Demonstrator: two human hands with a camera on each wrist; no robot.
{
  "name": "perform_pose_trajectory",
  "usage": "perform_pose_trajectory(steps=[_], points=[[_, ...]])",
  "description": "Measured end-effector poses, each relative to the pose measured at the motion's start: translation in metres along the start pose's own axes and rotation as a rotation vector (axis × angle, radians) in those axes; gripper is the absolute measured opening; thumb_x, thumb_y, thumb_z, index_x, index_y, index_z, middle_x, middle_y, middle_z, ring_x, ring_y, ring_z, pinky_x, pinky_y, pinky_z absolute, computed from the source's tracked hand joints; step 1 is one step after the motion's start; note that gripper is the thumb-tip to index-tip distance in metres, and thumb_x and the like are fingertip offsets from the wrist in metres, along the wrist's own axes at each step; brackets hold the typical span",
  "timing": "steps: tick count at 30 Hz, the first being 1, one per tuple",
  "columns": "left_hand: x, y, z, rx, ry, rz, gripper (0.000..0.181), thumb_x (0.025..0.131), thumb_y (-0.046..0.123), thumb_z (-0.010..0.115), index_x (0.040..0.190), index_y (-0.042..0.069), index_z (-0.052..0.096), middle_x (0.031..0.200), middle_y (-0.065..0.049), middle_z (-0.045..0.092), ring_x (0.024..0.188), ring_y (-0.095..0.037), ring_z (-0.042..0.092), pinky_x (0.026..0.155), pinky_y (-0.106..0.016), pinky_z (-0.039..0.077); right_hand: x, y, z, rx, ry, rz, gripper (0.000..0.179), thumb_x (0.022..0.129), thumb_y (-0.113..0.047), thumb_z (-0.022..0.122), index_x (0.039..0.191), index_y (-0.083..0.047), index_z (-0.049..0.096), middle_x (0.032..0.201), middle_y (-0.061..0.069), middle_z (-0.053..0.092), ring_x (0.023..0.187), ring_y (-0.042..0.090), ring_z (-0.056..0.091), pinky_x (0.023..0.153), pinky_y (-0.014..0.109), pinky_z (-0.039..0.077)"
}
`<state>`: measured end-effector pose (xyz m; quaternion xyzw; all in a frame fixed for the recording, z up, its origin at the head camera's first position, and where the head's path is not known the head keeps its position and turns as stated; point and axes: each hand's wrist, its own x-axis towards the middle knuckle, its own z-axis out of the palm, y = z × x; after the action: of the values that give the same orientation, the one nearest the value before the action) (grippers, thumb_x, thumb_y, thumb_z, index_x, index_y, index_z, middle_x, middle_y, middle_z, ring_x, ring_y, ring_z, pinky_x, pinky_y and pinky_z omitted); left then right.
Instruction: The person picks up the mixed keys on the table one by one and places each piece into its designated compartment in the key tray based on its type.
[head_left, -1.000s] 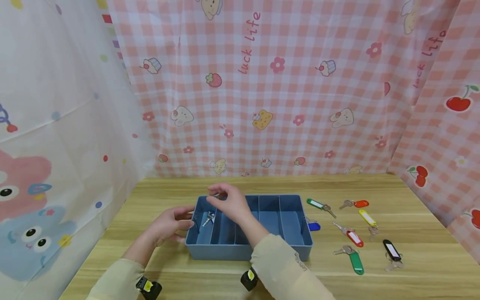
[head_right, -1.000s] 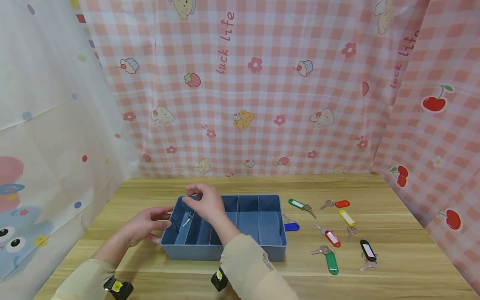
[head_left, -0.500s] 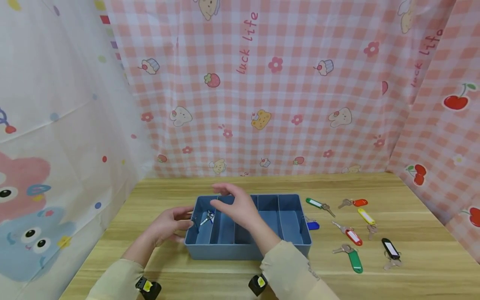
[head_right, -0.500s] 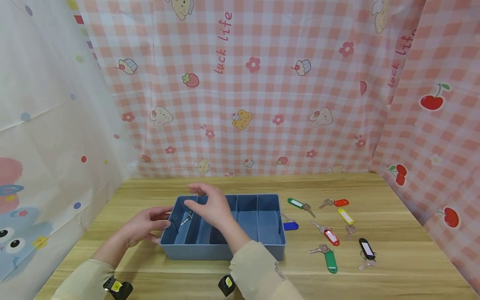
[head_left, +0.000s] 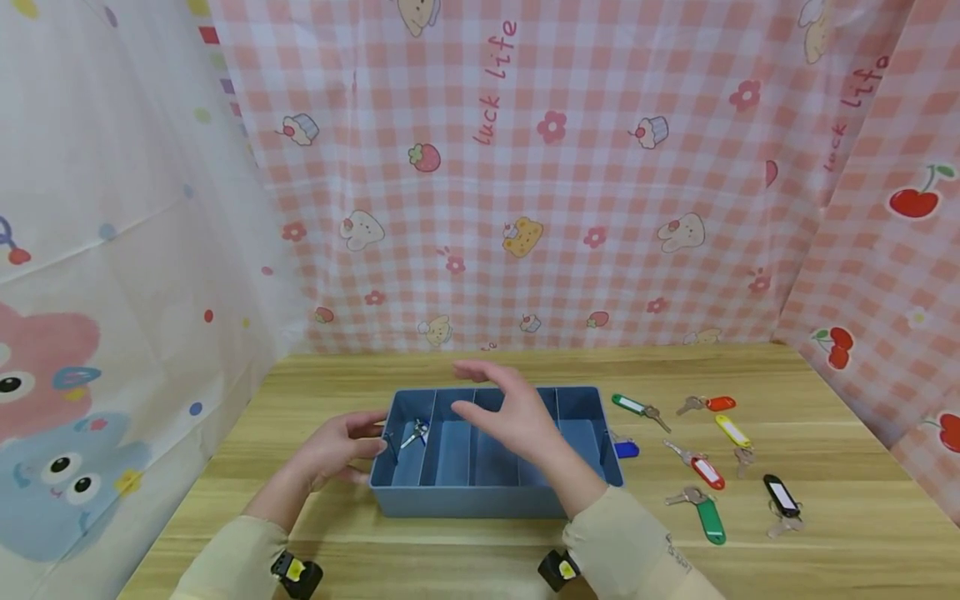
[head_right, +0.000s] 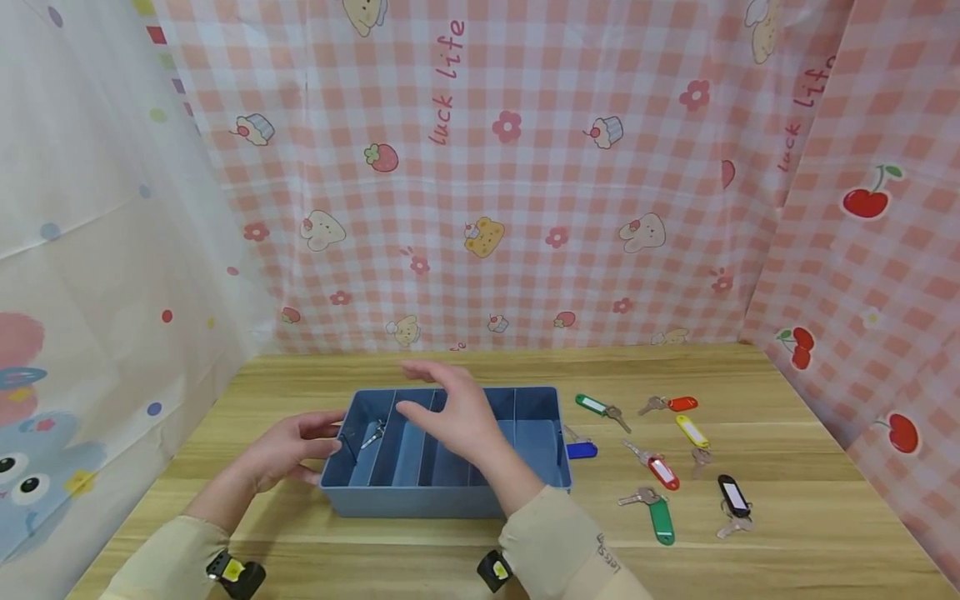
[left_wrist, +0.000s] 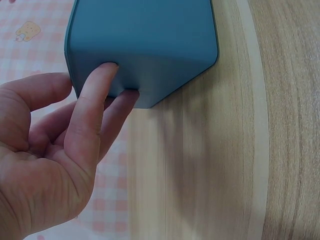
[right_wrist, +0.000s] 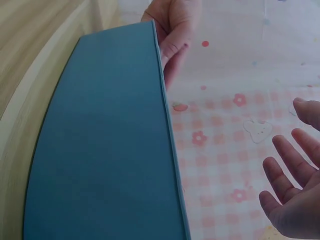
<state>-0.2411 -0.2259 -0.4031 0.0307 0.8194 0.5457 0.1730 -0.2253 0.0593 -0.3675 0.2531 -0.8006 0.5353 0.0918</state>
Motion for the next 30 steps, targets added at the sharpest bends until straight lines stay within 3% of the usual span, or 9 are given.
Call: perform_pose_trajectory(steps=[13,25,30], points=[[0.001,0.000,0.000,-0.005,0.009,-0.009,0.058,0.094,0.002,0.064,0.147,-0.003,0.042,0.142,-0.032,0.046,0.106,-0.032,0.062,0.064,-0.042,0.059,-0.025,0.012,-0.033,-0.104,0.075,-0.044,0.051,0.088,-0.019,0.078,0.136,-0.017,0.060,0.128,-0.001,0.065,0.124,0.024,0.051,0.105,0.055,0.039],[0.000,-0.001,0.001,-0.005,0.011,0.000,0.056,0.094,0.002,0.063,0.146,-0.003,0.043,0.140,-0.031,0.048,0.105,-0.030,0.062,0.065,-0.043,0.060,-0.051,0.046,-0.081,-0.149,0.150,-0.068,0.052,0.085,-0.008,0.079,0.133,-0.010,0.061,0.125,0.008,0.066,0.120,0.028,0.054,0.104,0.059,0.036],[0.000,-0.001,0.001,-0.001,0.010,0.004,0.055,0.095,0.002,0.063,0.147,-0.003,0.043,0.140,-0.031,0.048,0.106,-0.031,0.062,0.066,-0.044,0.060,-0.061,0.052,-0.102,-0.157,0.178,-0.029,0.049,0.086,-0.006,0.077,0.133,-0.007,0.060,0.127,0.011,0.064,0.120,0.028,0.052,0.103,0.060,0.035]])
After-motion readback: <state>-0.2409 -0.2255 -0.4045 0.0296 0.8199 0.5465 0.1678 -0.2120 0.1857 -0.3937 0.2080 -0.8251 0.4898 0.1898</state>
